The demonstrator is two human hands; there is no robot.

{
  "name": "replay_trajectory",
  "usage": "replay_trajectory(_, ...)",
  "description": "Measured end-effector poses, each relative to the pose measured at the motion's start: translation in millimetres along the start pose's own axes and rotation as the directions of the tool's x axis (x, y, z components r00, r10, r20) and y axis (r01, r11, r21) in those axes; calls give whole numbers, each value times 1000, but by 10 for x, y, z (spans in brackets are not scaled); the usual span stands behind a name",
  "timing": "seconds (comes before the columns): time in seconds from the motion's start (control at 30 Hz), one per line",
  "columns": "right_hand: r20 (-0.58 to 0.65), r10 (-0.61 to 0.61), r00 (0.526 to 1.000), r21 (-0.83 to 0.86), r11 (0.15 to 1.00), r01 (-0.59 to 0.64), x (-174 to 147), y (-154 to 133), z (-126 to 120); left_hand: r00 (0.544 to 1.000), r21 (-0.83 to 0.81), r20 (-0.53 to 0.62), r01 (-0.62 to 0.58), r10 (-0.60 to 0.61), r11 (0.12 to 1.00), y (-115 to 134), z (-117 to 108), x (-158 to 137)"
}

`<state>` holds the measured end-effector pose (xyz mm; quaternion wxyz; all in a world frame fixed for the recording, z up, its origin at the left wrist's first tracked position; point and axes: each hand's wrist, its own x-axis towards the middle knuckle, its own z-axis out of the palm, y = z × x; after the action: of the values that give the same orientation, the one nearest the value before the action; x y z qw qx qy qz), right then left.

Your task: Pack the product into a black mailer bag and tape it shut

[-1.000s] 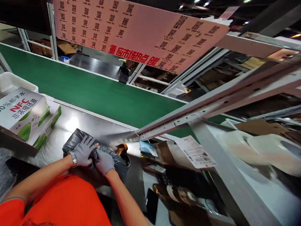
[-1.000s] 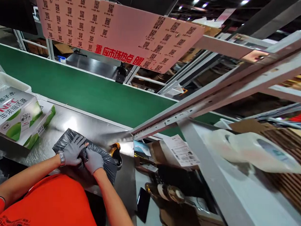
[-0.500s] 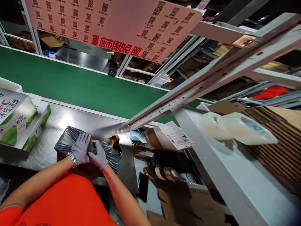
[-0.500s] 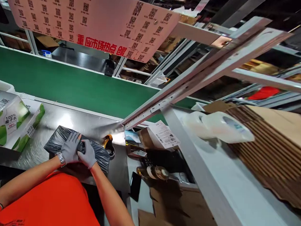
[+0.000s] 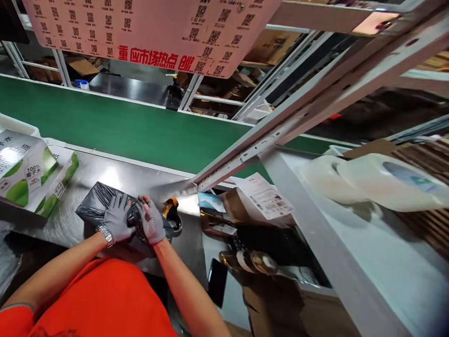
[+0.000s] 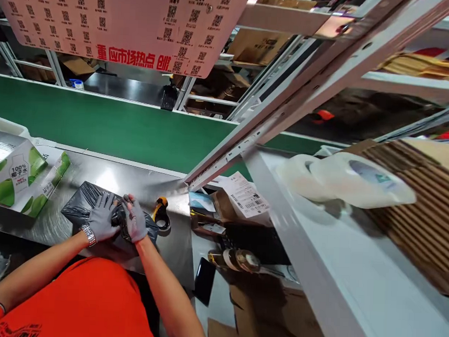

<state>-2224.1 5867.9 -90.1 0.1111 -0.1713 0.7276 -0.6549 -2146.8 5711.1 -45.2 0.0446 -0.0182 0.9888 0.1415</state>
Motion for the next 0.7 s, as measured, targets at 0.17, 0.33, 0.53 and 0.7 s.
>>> replay_trajectory(0.17,132,-94,987,-353,926,136,-427,-128,-618,998,1,-20,54,-54,999,87,-16,-53)
replay_trajectory(0.33,447,-17,894,-660,669,342,-714,-123,-584,990,-4,-44,137,-137,991,184,61,-47)
replay_trajectory(0.53,452,62,890,-705,636,314,-653,-112,-379,980,-39,-63,187,-189,982,158,173,-26)
replay_trajectory(0.7,440,52,896,-663,692,285,-635,-106,-354,976,-45,-63,206,-208,978,195,250,16)
